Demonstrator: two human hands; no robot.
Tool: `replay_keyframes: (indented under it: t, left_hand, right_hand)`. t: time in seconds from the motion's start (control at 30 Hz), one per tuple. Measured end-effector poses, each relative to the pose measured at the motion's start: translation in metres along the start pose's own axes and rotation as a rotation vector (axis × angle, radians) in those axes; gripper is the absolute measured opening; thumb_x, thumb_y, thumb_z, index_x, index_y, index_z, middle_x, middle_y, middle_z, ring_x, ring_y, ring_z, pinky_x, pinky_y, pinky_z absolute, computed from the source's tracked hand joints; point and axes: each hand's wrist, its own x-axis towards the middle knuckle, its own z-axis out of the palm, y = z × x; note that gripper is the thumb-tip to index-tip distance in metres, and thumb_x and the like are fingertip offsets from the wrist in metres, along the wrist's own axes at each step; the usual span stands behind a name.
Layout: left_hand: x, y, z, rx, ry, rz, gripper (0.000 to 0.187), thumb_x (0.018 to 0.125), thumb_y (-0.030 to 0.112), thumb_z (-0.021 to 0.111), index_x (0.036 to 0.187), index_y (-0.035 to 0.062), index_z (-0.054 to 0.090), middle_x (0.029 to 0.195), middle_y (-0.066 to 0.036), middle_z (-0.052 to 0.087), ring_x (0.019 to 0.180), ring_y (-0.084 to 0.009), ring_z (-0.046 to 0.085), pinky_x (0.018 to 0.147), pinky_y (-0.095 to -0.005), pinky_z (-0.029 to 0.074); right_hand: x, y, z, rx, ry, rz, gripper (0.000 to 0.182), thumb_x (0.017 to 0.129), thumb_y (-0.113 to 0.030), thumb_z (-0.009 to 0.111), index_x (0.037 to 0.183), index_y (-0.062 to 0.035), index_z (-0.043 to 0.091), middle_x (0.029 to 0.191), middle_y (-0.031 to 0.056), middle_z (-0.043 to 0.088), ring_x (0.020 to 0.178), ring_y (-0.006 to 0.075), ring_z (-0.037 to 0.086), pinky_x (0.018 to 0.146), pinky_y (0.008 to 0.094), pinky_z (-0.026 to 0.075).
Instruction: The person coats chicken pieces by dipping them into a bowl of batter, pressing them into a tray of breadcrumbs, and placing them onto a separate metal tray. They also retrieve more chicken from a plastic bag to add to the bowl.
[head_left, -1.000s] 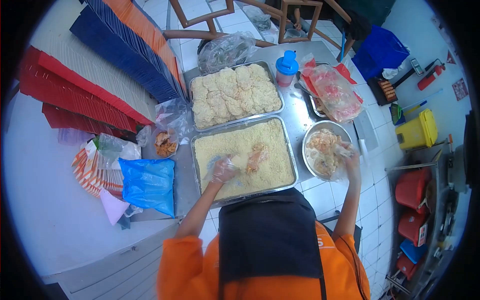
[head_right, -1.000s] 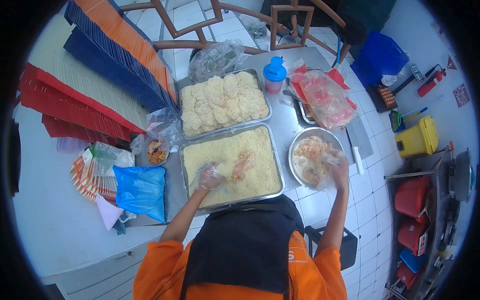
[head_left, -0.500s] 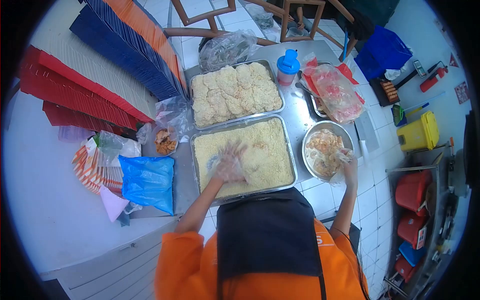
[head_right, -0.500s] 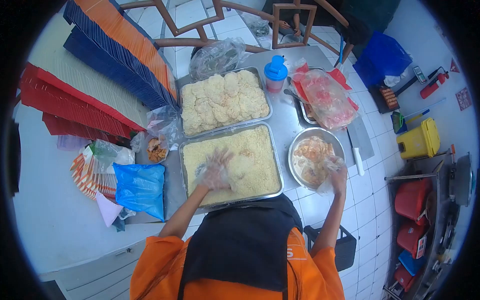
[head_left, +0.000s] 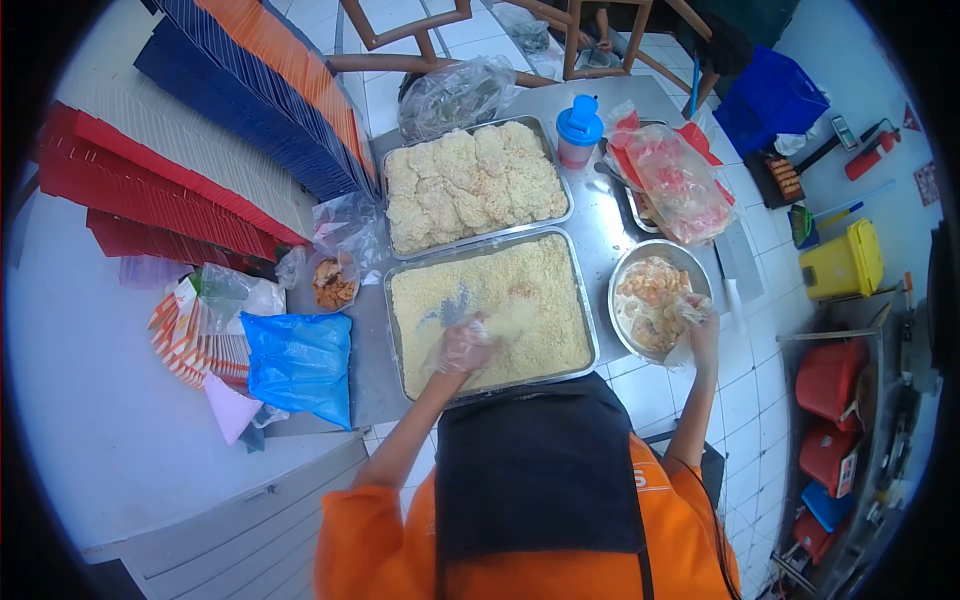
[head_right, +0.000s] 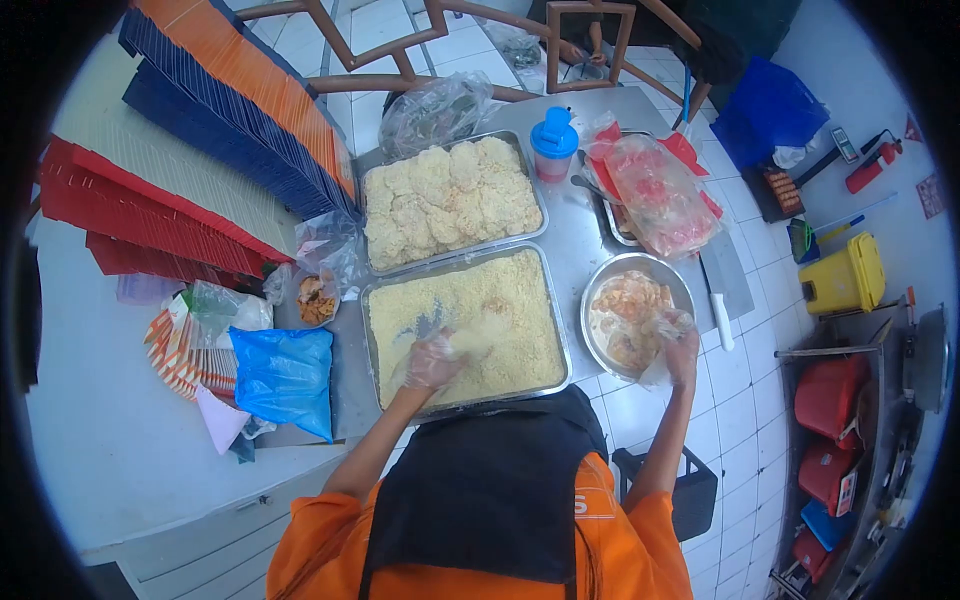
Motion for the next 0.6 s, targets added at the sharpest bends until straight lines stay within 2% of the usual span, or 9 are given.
replay_keyframes:
  t: [0.07, 0.1, 0.17, 0.2, 0.27, 0.3, 0.37, 0.47, 0.6]
  left_hand:
    - [0.009, 0.040, -0.017, 0.076, -0.203, -0.160, 0.067, 0.075, 0.047, 0.067, 0.122, 0.0007, 0.055, 0.116, -0.020, 0.062, 0.106, -0.0335, 0.060, 0.095, -0.0391, 0.045]
    - [0.012, 0.044, -0.015, 0.074, -0.206, -0.159, 0.067, 0.075, 0.047, 0.067, 0.122, 0.0007, 0.055, 0.116, -0.020, 0.062, 0.106, -0.0335, 0.060, 0.095, -0.0391, 0.045]
    - [0.018, 0.051, -0.013, 0.107, -0.185, -0.141, 0.078, 0.074, 0.047, 0.068, 0.134, 0.0013, 0.045, 0.130, -0.022, 0.052, 0.120, -0.0353, 0.051, 0.103, -0.0396, 0.038]
    - [0.020, 0.059, -0.011, 0.107, -0.187, -0.140, 0.078, 0.074, 0.047, 0.068, 0.134, 0.0013, 0.045, 0.130, -0.022, 0.052, 0.120, -0.0353, 0.051, 0.103, -0.0396, 0.038]
    - [0.024, 0.076, -0.005, 0.290, -0.069, -0.233, 0.088, 0.076, 0.049, 0.066, 0.143, 0.0027, 0.032, 0.143, -0.023, 0.038, 0.132, -0.0365, 0.037, 0.110, -0.0416, 0.030]
    - [0.025, 0.077, 0.000, 0.292, -0.073, -0.236, 0.088, 0.076, 0.049, 0.066, 0.143, 0.0027, 0.032, 0.143, -0.023, 0.038, 0.132, -0.0365, 0.037, 0.110, -0.0416, 0.030]
    - [0.033, 0.070, 0.016, 0.236, -0.143, -0.275, 0.100, 0.074, 0.055, 0.065, 0.147, 0.0009, 0.022, 0.149, -0.024, 0.028, 0.136, -0.0370, 0.031, 0.112, -0.0439, 0.026]
    - [0.040, 0.002, 0.061, 0.365, -0.037, -0.212, 0.105, 0.072, 0.060, 0.065, 0.146, -0.0008, 0.023, 0.148, -0.026, 0.030, 0.137, -0.0368, 0.031, 0.112, -0.0427, 0.025]
    - [0.032, 0.026, -0.012, 0.322, -0.166, -0.183, 0.099, 0.074, 0.055, 0.065, 0.145, -0.0012, 0.025, 0.145, -0.022, 0.036, 0.135, -0.0359, 0.032, 0.114, -0.0420, 0.022]
  right_hand:
    - [0.000, 0.003, 0.000, 0.002, 0.001, 0.000, 0.025, 0.079, -0.011, 0.070, 0.102, -0.0028, 0.063, 0.093, 0.0052, 0.064, 0.085, 0.0152, 0.059, 0.076, 0.0303, 0.048]
    - [-0.001, 0.002, 0.001, -0.011, 0.000, -0.005, 0.025, 0.080, -0.011, 0.070, 0.102, -0.0030, 0.063, 0.093, 0.0051, 0.064, 0.085, 0.0154, 0.059, 0.076, 0.0303, 0.049]
    - [-0.001, -0.001, 0.001, -0.024, 0.004, -0.008, 0.024, 0.080, -0.011, 0.070, 0.102, -0.0032, 0.063, 0.094, 0.0051, 0.064, 0.086, 0.0155, 0.059, 0.076, 0.0304, 0.049]
    - [-0.001, -0.006, 0.002, -0.020, -0.002, 0.004, 0.024, 0.080, -0.010, 0.070, 0.102, -0.0031, 0.063, 0.094, 0.0052, 0.064, 0.086, 0.0156, 0.059, 0.076, 0.0303, 0.049]
    - [0.000, -0.007, 0.003, -0.016, -0.012, 0.021, 0.024, 0.080, -0.010, 0.070, 0.102, -0.0030, 0.063, 0.094, 0.0054, 0.064, 0.086, 0.0158, 0.059, 0.076, 0.0301, 0.049]
    - [0.001, -0.007, 0.004, -0.034, -0.008, 0.017, 0.024, 0.079, -0.009, 0.070, 0.101, -0.0030, 0.063, 0.094, 0.0055, 0.064, 0.086, 0.0157, 0.060, 0.077, 0.0302, 0.049]
    - [-0.001, -0.008, 0.004, -0.050, 0.002, 0.015, 0.025, 0.078, -0.009, 0.071, 0.101, -0.0030, 0.063, 0.094, 0.0056, 0.064, 0.086, 0.0157, 0.060, 0.077, 0.0302, 0.049]
    - [-0.005, -0.016, 0.003, -0.067, 0.011, -0.060, 0.025, 0.078, -0.008, 0.071, 0.101, -0.0032, 0.063, 0.094, 0.0059, 0.064, 0.087, 0.0157, 0.060, 0.077, 0.0303, 0.049]
    - [-0.005, -0.014, 0.000, -0.063, -0.010, -0.027, 0.025, 0.078, -0.007, 0.071, 0.102, -0.0034, 0.063, 0.095, 0.0060, 0.064, 0.088, 0.0161, 0.060, 0.077, 0.0302, 0.049]
